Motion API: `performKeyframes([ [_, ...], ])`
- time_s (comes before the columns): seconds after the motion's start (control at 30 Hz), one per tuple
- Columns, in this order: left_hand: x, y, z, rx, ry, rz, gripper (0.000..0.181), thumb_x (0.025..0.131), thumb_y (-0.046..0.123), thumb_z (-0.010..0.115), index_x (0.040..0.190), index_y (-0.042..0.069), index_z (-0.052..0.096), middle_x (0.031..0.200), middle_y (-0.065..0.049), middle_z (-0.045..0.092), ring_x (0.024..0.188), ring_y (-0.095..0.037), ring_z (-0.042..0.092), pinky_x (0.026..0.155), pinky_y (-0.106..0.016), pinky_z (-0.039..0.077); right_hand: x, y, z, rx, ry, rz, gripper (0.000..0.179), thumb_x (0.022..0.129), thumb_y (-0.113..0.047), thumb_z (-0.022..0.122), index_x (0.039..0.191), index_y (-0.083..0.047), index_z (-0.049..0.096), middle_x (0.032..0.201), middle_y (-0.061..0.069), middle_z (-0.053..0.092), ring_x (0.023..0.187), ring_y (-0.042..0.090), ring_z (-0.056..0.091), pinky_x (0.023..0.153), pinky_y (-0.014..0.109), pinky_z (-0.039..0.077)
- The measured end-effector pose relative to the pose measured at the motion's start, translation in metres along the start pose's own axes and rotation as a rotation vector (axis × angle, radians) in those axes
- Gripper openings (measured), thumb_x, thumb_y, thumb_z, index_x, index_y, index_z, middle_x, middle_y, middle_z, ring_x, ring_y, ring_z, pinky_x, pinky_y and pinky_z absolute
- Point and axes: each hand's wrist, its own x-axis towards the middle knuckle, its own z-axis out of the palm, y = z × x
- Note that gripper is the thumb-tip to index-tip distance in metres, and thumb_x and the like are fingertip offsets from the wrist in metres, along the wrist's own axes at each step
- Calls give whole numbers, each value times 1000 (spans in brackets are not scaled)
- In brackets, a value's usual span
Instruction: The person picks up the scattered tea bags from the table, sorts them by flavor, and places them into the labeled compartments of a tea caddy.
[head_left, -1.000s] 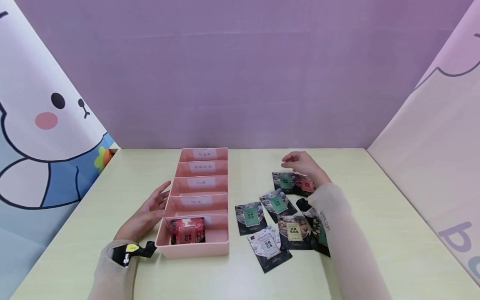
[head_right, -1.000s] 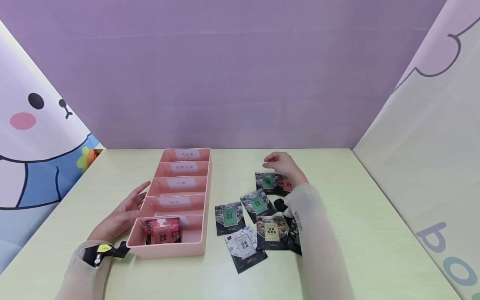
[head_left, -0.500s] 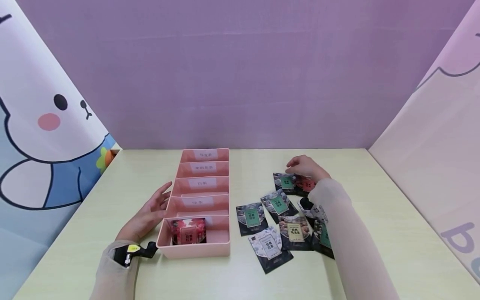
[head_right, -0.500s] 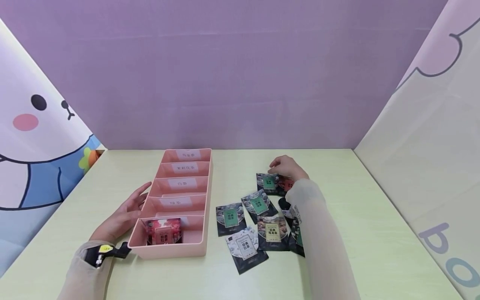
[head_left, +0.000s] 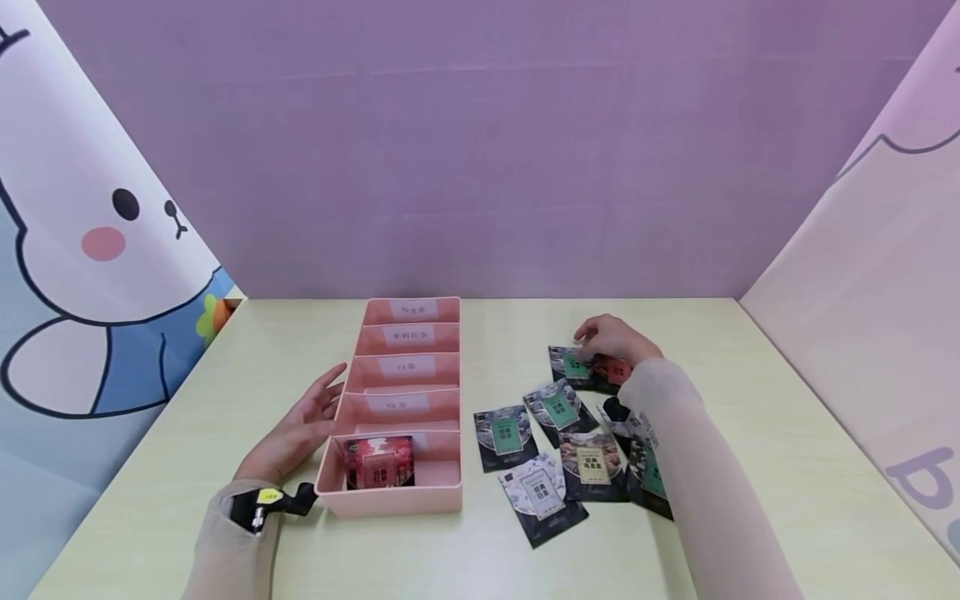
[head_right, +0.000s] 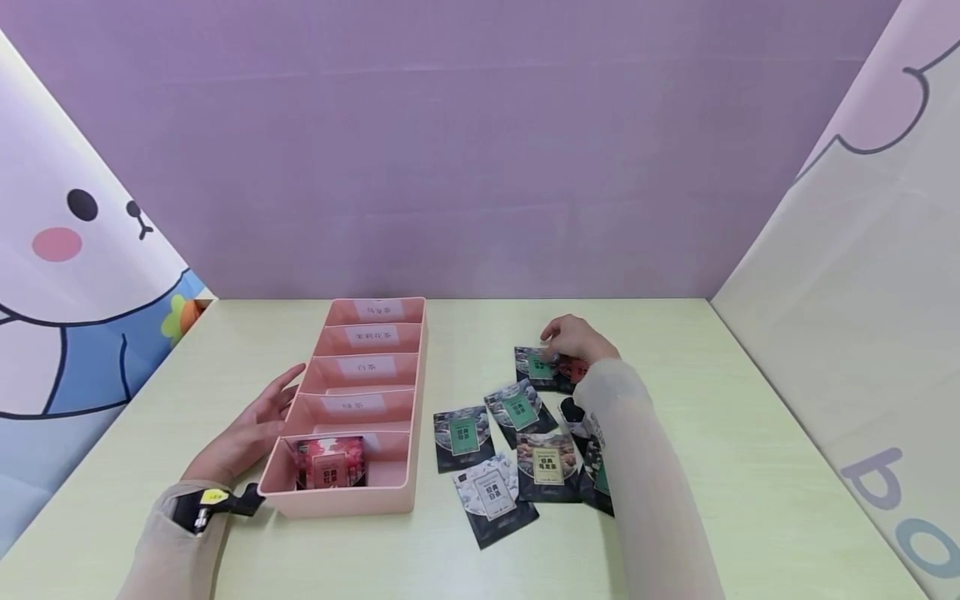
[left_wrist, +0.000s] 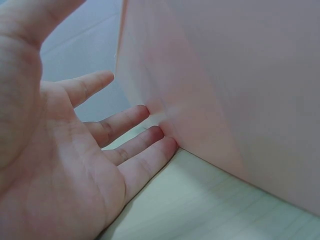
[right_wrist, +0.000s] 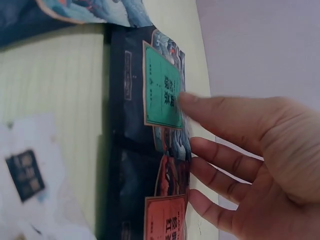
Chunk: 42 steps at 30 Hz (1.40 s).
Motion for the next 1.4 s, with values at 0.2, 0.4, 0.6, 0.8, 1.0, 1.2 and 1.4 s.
performKeyframes([
  [0.2,0,1,0,13,15,-17,85,97,11,59,161,22,6,162,-19,15,136,-14,35,102,-21,41,3,4,1,32,-25,8,43,87,-2,73,128,3,59,121,21,59,102,33,59,88,46,53],
  [0.4,0,2,0,19,17,-25,84,97,11,59,161,24,6,162,-19,15,139,-20,32,102,-21,40,6,6,3,55,-23,-20,41,87,4,71,127,3,59,117,20,59,103,33,58,87,45,54],
  [0.6,0,1,0,0,8,-10,84,97,9,58,161,23,6,162,-21,13,135,-12,35,101,-19,41,8,5,2,-27,0,-46,37,84,6,71,120,4,63,104,16,64,91,28,60,81,43,54],
  [0.8,0,1,0,14,8,-20,84,97,11,58,161,24,7,162,-20,13,137,-17,33,101,-19,41,11,5,2,-91,32,-45,33,82,6,71,114,3,68,99,15,67,87,27,62,76,41,55],
  [1.0,0,2,0,29,19,-29,85,97,12,59,161,21,5,162,-19,15,139,-23,31,104,-24,40,9,2,5,-99,48,-40,25,87,6,63,111,3,73,108,18,70,87,27,64,73,38,55],
  [1.2,0,1,-1,54,24,-36,84,97,14,59,161,25,6,162,-18,16,141,-26,29,113,-45,29,9,3,5,-82,78,-55,18,91,1,64,105,2,75,107,19,71,90,29,66,78,44,57],
  [1.4,0,1,-1,42,18,-28,83,97,13,58,161,25,7,162,-18,15,139,-20,33,114,-58,18,11,4,2,-11,143,-37,16,93,-5,66,103,3,75,103,18,71,86,27,65,76,40,57],
])
